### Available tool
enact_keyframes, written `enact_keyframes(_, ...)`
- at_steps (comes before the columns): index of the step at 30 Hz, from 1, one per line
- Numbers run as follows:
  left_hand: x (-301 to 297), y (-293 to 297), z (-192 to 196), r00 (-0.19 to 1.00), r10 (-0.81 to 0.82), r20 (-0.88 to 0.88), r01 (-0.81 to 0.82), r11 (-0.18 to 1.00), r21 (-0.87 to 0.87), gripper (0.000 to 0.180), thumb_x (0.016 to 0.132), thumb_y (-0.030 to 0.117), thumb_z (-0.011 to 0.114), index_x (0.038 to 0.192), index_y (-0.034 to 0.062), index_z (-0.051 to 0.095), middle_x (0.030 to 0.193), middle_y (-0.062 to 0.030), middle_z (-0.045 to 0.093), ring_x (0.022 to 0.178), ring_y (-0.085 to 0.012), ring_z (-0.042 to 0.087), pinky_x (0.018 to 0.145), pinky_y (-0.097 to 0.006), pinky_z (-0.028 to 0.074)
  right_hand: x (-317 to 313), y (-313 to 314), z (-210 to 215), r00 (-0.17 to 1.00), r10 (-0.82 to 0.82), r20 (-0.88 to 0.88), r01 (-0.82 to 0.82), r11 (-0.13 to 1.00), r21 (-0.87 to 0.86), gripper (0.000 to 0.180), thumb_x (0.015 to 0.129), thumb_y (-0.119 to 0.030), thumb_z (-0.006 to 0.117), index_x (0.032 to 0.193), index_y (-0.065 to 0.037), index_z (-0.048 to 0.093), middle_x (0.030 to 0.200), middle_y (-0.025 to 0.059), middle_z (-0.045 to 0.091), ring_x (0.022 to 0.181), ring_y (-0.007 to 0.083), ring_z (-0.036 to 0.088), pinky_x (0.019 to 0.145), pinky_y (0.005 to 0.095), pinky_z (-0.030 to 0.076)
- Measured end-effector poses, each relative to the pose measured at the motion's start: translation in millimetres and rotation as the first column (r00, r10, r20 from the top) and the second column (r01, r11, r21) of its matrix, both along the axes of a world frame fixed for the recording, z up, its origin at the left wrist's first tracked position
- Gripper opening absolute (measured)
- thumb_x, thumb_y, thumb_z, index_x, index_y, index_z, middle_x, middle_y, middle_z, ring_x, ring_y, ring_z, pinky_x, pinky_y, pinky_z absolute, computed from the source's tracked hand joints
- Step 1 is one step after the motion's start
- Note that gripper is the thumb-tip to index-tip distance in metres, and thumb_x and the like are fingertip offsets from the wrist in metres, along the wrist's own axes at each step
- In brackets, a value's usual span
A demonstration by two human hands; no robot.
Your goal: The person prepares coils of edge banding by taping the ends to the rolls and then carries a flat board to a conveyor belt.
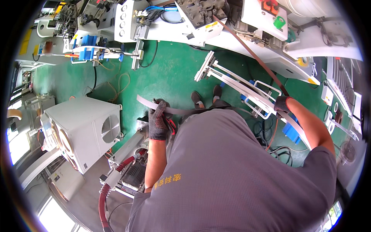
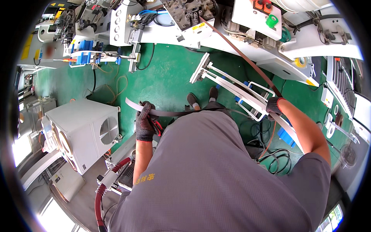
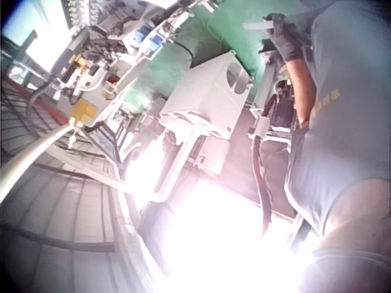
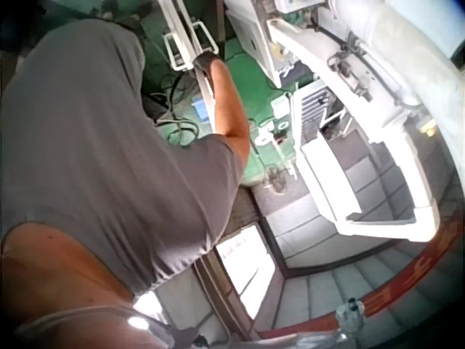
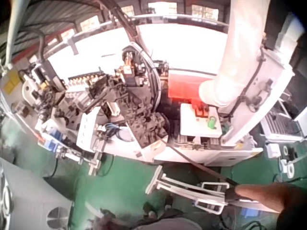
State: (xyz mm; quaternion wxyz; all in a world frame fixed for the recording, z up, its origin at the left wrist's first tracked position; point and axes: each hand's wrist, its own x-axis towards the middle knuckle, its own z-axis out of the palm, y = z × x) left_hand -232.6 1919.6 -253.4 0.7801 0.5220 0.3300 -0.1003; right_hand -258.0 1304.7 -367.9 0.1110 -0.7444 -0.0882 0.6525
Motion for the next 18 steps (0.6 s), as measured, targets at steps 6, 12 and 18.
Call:
enact_keyframes(6,-15,8,-3,0.999,0.046,-0.017,-0.046,0.998,-0.037,0.019,0.089,0.017,0.072,0.103,0.008,0.063,0.086,-0.0021,0.062,0.071,-0.0119,0.057,0.059,-0.026,0.045,70,97,23,0.853,0.481,0.204,-0.478,0.876,-0.067,0.008,0.063,-0.016,0.072,0.065,-0.008,0.076,0.07,0.0135,0.071,0.064,0.0258,0.071,0.06,0.0384,0.057)
enact_keyframes(12,-12,3,1,0.999,0.048,-0.012,-0.049,0.998,-0.042,0.019,0.089,0.017,0.072,0.103,0.0078,0.063,0.086,-0.0023,0.062,0.071,-0.0122,0.058,0.06,-0.026,0.045,107,180,-22,0.952,-0.074,0.298,0.121,0.982,-0.142,0.071,0.082,-0.008,0.064,0.148,-0.005,0.039,0.111,0.0237,0.071,0.08,0.032,0.075,0.069,0.0425,0.059)
enact_keyframes(18,-19,4,-3,0.997,0.065,-0.034,-0.066,0.997,-0.041,0.018,0.089,0.016,0.072,0.101,0.0071,0.063,0.086,-0.0021,0.062,0.072,-0.0121,0.058,0.063,-0.027,0.047,83,192,-81,0.765,-0.11,0.634,0.185,0.981,-0.053,0.064,0.086,-0.017,0.062,0.147,-0.011,0.044,0.119,0.0238,0.068,0.107,0.0401,0.067,0.095,0.0497,0.052)
